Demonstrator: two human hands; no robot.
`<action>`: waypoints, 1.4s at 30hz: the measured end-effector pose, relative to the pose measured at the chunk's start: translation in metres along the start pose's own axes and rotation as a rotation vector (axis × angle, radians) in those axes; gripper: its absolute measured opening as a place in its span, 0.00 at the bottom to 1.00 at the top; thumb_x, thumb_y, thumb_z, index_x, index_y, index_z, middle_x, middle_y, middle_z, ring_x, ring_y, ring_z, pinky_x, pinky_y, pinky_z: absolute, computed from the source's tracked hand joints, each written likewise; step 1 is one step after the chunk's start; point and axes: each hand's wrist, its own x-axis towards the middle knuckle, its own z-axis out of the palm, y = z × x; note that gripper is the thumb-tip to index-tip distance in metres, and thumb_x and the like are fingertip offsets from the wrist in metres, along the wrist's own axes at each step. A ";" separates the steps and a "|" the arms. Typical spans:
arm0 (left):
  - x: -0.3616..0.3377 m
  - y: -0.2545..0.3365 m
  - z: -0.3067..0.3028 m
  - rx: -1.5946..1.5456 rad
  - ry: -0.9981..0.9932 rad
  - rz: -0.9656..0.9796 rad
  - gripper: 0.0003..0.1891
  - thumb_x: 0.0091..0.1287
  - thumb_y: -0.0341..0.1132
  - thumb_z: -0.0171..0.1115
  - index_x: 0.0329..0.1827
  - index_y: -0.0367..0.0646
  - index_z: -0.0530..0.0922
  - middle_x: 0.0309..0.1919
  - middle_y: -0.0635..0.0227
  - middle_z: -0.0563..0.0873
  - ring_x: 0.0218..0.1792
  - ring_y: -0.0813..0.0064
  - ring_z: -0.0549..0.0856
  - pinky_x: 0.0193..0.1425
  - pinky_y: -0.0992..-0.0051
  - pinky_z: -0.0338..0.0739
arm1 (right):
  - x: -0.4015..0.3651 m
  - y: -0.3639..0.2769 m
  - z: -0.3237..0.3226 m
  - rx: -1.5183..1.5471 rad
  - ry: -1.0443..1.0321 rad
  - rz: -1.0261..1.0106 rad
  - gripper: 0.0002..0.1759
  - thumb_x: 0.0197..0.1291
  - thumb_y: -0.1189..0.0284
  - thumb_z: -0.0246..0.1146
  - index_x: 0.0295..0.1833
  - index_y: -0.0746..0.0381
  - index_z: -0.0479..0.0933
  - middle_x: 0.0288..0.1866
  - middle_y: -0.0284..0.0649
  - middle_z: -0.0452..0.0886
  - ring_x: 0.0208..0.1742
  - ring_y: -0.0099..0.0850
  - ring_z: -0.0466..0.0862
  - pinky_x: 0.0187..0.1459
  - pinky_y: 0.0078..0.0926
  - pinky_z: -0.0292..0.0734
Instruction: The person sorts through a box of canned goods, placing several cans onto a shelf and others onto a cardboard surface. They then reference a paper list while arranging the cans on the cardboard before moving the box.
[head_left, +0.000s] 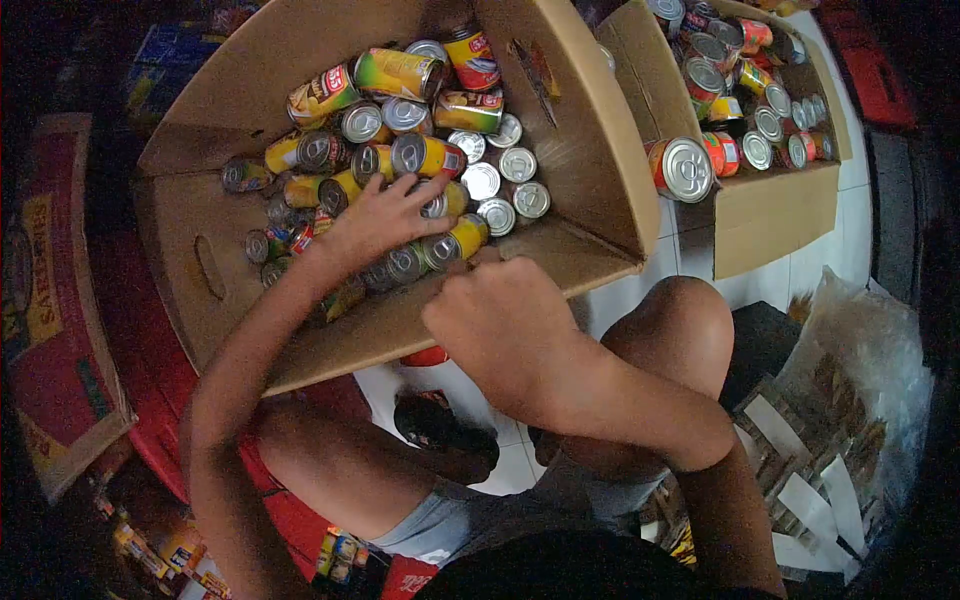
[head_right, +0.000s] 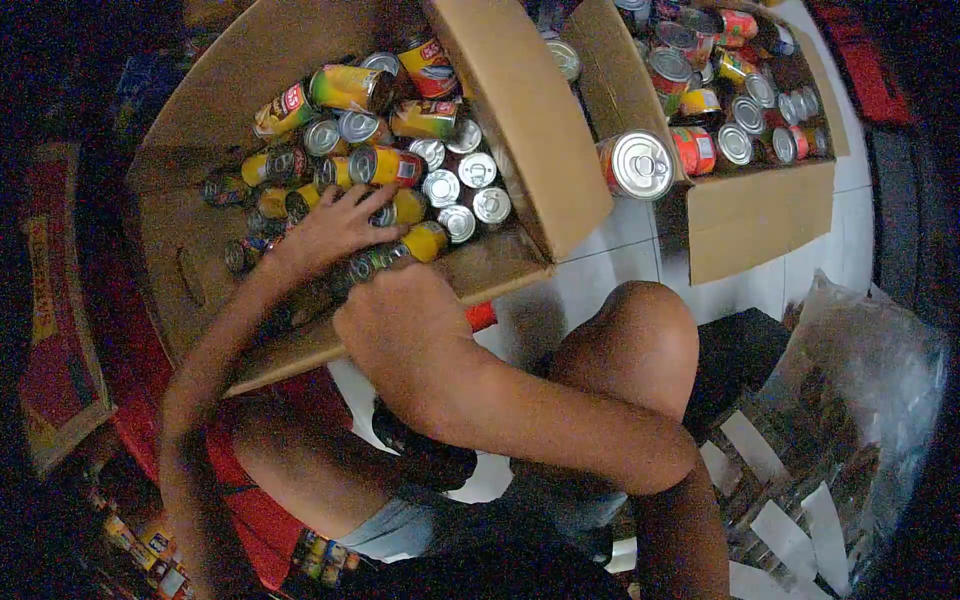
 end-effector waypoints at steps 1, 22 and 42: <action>-0.003 -0.003 -0.002 -0.098 0.014 -0.038 0.20 0.59 0.31 0.54 0.54 0.64 0.73 0.63 0.64 0.64 0.60 0.61 0.68 0.54 0.55 0.70 | 0.000 0.001 0.001 0.032 -0.005 -0.014 0.02 0.41 0.74 0.63 0.25 0.59 0.78 0.27 0.43 0.80 0.31 0.36 0.83 0.32 0.31 0.76; -0.068 -0.038 -0.037 -0.866 0.006 -0.298 0.40 0.37 0.24 0.74 0.59 0.54 0.71 0.64 0.62 0.64 0.66 0.61 0.64 0.70 0.68 0.60 | -0.005 0.005 0.008 0.014 0.115 -0.086 0.03 0.41 0.78 0.58 0.26 0.63 0.74 0.26 0.46 0.76 0.31 0.44 0.80 0.32 0.41 0.74; 0.141 0.012 0.030 -0.038 0.131 0.086 0.14 0.58 0.30 0.52 0.47 0.41 0.77 0.51 0.62 0.77 0.55 0.64 0.74 0.47 0.63 0.77 | -0.003 0.006 0.007 0.074 0.060 -0.075 0.04 0.41 0.76 0.60 0.27 0.63 0.75 0.27 0.45 0.78 0.32 0.41 0.81 0.31 0.37 0.74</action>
